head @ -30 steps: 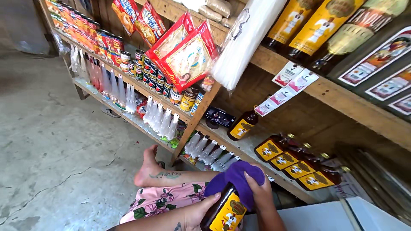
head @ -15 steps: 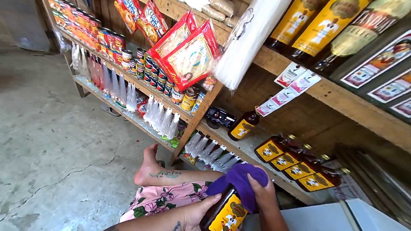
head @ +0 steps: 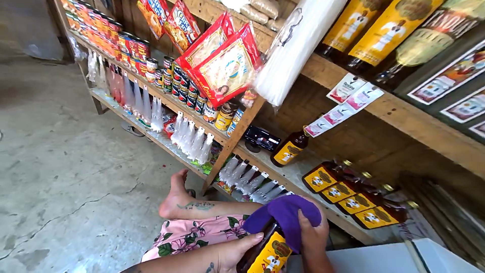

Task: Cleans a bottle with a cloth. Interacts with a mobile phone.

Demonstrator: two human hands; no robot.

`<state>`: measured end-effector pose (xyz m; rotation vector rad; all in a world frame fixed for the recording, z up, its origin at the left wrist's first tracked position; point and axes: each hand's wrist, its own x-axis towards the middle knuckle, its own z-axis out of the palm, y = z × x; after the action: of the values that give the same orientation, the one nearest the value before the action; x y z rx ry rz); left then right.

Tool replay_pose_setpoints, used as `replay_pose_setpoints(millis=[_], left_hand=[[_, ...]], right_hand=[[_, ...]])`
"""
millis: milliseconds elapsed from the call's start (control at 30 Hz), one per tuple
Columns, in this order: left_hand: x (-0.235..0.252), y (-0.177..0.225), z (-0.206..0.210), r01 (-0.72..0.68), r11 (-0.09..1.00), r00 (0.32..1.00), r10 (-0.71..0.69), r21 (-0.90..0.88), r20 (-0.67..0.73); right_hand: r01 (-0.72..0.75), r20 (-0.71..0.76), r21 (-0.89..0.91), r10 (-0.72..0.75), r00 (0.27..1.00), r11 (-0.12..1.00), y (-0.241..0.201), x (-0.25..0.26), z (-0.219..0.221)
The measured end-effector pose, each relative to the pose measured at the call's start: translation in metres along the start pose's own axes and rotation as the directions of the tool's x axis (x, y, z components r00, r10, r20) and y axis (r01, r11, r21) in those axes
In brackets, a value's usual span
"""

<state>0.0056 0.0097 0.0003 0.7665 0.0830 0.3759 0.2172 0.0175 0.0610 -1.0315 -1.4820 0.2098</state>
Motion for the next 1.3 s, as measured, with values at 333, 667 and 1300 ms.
replay_pose_setpoints(millis=[333,667,1300], left_hand=[[-0.004,-0.002,0.000,0.012,0.990,1.000,-0.010,0.144,-0.016],[0.002,-0.003,0.003,-0.014,1.000,1.000,0.014,0.024,-0.016],[-0.002,-0.001,0.004,-0.241,0.953,0.949,0.192,-0.185,-0.251]], right_hand=[[-0.127,-0.317,0.299,0.224,0.922,0.946,-0.015,0.027,-0.050],[0.178,0.153,-0.066,-0.166,0.974,0.982,-0.009,0.012,-0.040],[0.442,0.691,0.101,-0.382,0.614,0.891,-0.025,-0.040,0.012]])
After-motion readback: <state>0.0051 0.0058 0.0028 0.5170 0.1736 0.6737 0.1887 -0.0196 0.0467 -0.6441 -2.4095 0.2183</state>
